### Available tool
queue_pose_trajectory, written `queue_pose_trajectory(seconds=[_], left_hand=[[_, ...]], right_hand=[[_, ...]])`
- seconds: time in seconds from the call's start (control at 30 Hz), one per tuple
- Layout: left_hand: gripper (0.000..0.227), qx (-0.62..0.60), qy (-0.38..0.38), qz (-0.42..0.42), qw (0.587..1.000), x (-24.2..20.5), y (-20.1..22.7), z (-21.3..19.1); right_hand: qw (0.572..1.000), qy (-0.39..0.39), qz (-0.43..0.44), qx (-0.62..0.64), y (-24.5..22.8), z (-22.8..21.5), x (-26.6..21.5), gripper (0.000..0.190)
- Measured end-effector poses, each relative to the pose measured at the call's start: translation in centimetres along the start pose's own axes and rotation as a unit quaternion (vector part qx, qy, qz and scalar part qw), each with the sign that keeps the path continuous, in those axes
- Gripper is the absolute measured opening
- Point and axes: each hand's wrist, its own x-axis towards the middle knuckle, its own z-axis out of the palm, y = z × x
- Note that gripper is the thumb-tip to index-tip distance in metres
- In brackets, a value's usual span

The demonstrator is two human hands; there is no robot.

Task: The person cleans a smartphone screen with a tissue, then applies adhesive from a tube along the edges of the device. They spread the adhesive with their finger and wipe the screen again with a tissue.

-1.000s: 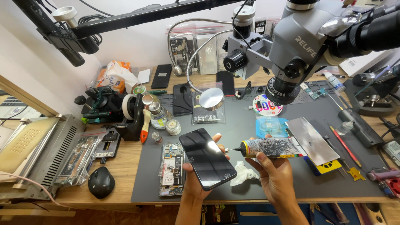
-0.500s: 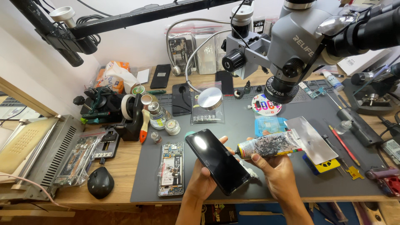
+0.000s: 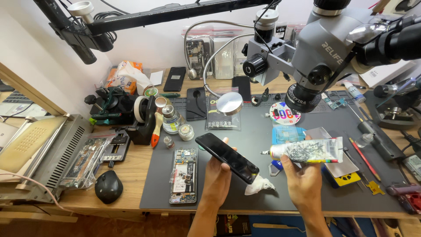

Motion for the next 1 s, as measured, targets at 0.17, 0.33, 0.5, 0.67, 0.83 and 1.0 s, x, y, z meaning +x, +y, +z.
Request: queue_pose_trajectory(seconds=[0.17,0.33,0.5,0.67,0.83,1.0], left_hand=[[0.116,-0.010,0.075,-0.027,0.997,0.1,-0.1,-0.8],[0.097,-0.044,0.069,0.002,0.997,0.2,-0.4,-0.9],[0.094,-0.074,0.126,0.010,0.989,0.2,0.5,-0.3],[0.097,-0.135,0.145,0.060,0.978,0.6,0.3,-0.3],[0.090,-0.138,0.134,0.112,0.975,0.5,-0.8,-0.9],[0.106,0.020,0.183,0.233,0.955,-0.4,-0.2,0.6]], right_hand=[[0.982,-0.057,-0.140,-0.110,0.5,0.5,-1.2,0.083],[0.933,-0.176,-0.070,-0.305,0.4,1.2,-0.3,0.030],[0.940,-0.152,-0.001,-0.306,-2.8,0.4,0.0,0.052],[0.853,-0.135,-0.247,-0.439,1.8,-1.6,2.5,0.048],[0.804,-0.115,-0.292,-0.505,3.8,-1.2,2.6,0.045],[0.958,-0.238,0.057,-0.146,-3.5,2.1,-1.5,0.046]])
